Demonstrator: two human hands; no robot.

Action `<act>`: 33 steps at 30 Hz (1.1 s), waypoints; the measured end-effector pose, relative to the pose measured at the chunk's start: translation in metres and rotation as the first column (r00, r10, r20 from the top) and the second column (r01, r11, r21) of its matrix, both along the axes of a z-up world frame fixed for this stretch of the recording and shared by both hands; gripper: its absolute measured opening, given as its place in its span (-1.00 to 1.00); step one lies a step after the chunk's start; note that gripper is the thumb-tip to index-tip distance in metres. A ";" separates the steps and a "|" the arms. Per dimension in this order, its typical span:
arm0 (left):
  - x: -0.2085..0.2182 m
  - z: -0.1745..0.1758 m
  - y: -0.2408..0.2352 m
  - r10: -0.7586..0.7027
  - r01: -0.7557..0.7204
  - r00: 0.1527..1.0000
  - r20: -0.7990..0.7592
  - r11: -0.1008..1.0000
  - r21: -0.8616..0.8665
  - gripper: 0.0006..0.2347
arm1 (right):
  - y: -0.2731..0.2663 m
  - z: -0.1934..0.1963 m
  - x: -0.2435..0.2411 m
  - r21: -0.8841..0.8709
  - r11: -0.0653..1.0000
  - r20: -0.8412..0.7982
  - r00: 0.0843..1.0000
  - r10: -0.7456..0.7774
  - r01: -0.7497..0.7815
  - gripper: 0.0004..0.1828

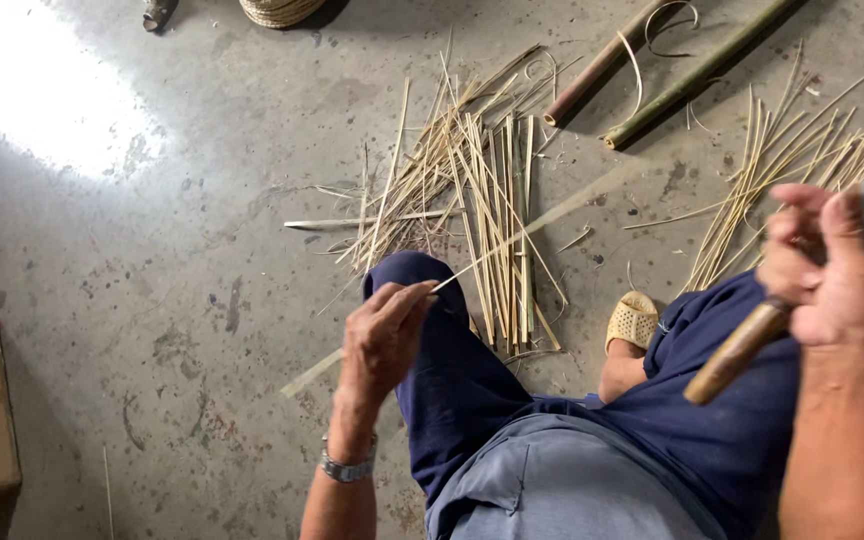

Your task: The person sits on a low stool and uses a knife to split long bamboo stalks into thin strips. They repeatedly pick up stalks, split them lengthwise, and place the finished strips into a pile on the floor.

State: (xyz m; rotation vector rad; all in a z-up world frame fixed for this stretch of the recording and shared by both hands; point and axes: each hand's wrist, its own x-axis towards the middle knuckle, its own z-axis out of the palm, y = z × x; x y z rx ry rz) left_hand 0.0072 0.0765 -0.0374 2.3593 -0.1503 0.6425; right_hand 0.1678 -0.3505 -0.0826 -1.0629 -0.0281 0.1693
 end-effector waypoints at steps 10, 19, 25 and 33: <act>0.001 -0.031 -0.082 -0.091 -0.117 0.948 -0.304 0.790 -0.602 -0.90 | 0.157 -0.012 -0.072 -0.484 0.849 0.222 0.909 0.353 -0.211 -0.65; -0.002 -0.028 -0.082 0.037 -0.114 0.980 -0.194 0.909 -0.400 -0.95 | 0.154 -0.004 -0.059 -0.467 0.832 0.100 0.917 0.386 -0.299 -0.75; -0.006 -0.039 -0.067 0.096 -0.145 0.977 -0.191 0.954 -0.263 -0.95 | 0.110 -0.011 -0.031 -0.279 0.930 0.064 0.962 0.265 -0.238 -0.84; -0.015 -0.044 -0.055 0.149 -0.209 0.965 -0.215 0.933 -0.292 -0.95 | 0.001 0.037 -0.003 -0.158 0.966 0.094 0.977 -0.191 0.204 -0.75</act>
